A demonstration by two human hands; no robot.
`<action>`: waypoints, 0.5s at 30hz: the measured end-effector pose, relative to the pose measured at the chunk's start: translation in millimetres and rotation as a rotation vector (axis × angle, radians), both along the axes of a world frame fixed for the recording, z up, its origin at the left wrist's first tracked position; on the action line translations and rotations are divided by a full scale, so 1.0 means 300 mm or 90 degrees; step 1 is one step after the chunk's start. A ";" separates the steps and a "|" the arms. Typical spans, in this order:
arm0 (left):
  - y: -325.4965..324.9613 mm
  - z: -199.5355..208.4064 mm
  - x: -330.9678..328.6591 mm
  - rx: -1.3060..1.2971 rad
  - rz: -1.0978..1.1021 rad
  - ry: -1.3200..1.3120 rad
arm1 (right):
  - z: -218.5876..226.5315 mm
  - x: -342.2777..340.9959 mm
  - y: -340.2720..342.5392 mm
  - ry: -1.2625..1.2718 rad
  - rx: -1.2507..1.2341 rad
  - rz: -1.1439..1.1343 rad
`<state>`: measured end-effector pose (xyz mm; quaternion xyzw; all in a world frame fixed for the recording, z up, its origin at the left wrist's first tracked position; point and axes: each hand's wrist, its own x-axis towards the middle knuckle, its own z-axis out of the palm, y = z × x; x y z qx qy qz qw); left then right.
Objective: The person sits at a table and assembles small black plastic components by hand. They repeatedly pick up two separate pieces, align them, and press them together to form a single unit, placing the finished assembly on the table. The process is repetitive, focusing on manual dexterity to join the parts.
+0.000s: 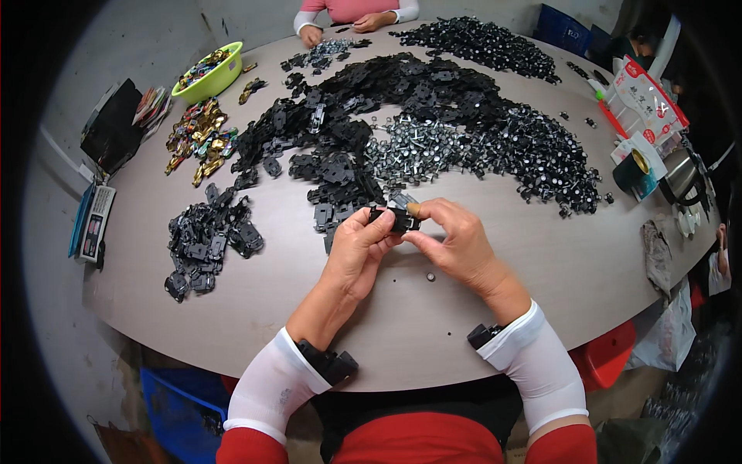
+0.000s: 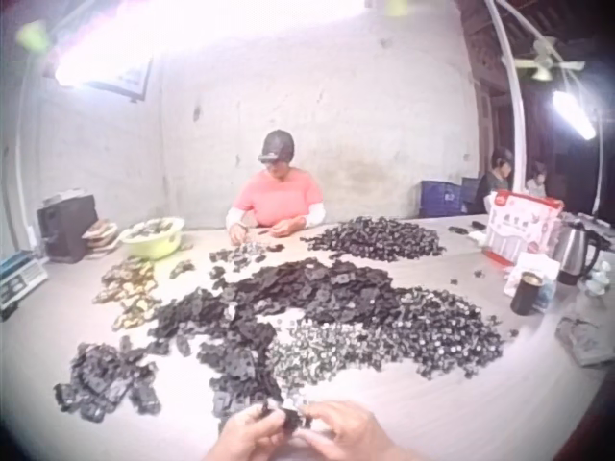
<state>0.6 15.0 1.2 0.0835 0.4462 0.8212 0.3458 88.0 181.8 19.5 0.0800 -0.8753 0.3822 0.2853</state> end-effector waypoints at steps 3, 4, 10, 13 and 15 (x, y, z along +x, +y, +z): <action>-0.002 0.009 0.001 -0.037 0.011 0.016 | 0.003 -0.001 -0.024 -0.027 0.070 -0.037; -0.004 0.015 0.003 -0.050 0.013 0.023 | 0.007 -0.001 -0.016 -0.061 0.018 -0.015; 0.009 0.047 0.016 -0.109 0.017 0.006 | -0.054 -0.065 0.255 -0.079 0.029 -0.284; 0.016 0.036 0.008 -0.109 0.006 0.013 | -0.068 -0.085 0.353 -0.162 0.118 -0.399; 0.013 0.027 0.010 -0.105 0.005 0.001 | -0.065 -0.099 0.354 -0.215 0.150 -0.419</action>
